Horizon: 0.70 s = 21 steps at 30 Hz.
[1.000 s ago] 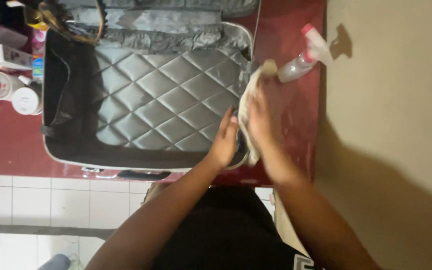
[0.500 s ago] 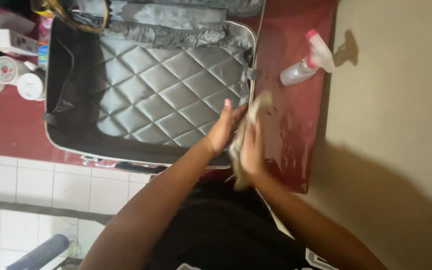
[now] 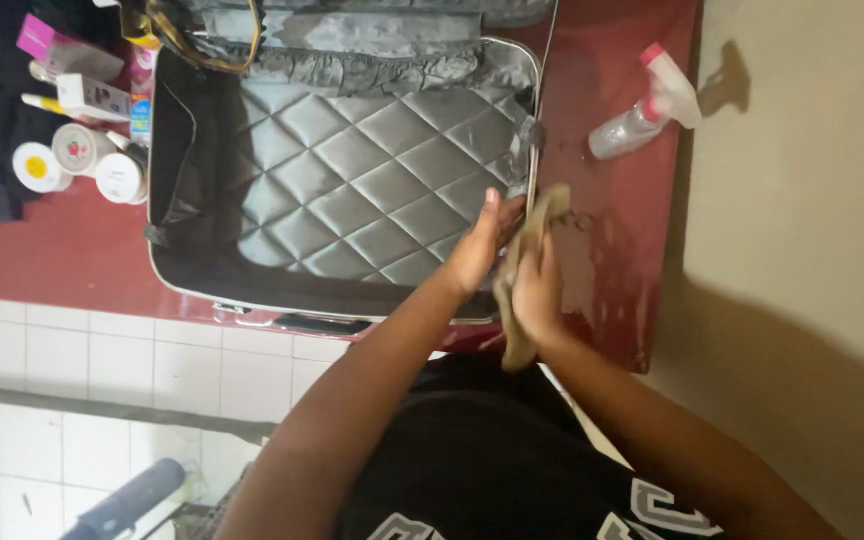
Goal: Cleaning the exterior and interior of an open suitcase using a cloth.
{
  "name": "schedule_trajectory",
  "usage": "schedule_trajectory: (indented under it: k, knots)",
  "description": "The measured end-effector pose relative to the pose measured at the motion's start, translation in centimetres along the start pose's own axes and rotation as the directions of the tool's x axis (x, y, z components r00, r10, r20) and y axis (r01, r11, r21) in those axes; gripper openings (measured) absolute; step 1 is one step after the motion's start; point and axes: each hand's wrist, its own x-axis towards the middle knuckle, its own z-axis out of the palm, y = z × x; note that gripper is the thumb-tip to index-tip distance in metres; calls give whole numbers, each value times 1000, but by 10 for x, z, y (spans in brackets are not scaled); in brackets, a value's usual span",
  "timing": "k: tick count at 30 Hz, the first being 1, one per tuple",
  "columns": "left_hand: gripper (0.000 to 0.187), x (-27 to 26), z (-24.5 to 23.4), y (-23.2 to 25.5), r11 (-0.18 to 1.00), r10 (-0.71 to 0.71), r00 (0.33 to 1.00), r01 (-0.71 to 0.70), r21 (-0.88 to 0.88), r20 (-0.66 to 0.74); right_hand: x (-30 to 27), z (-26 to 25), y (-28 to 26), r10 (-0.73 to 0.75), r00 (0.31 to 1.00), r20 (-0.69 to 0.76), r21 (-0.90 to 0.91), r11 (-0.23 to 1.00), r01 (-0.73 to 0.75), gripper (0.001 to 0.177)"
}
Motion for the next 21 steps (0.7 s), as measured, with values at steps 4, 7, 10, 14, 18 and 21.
schedule_trajectory:
  k: [4,7,10,14,18,21]
  knots:
    - [105,-21,25,45,973,-221,972,226,50,-80,28,-4,32,157,987,40,74,984,-160,49]
    - [105,-21,28,41,963,-235,962,250,98,-142,102,-1,38,-96,993,68,51,994,93,51]
    - [103,-18,18,24,965,-242,959,253,61,-149,103,8,30,-57,992,109,257,966,27,55]
    - [104,-12,16,31,976,-210,974,214,49,-82,-12,-4,-3,-132,990,49,-62,989,135,58]
    - [104,-20,27,45,970,-236,971,238,49,-34,-42,-18,-8,-319,926,200,-222,906,360,59]
    - [97,-4,-11,-26,997,43,999,-41,69,-34,29,-8,-23,-465,867,180,-460,739,492,61]
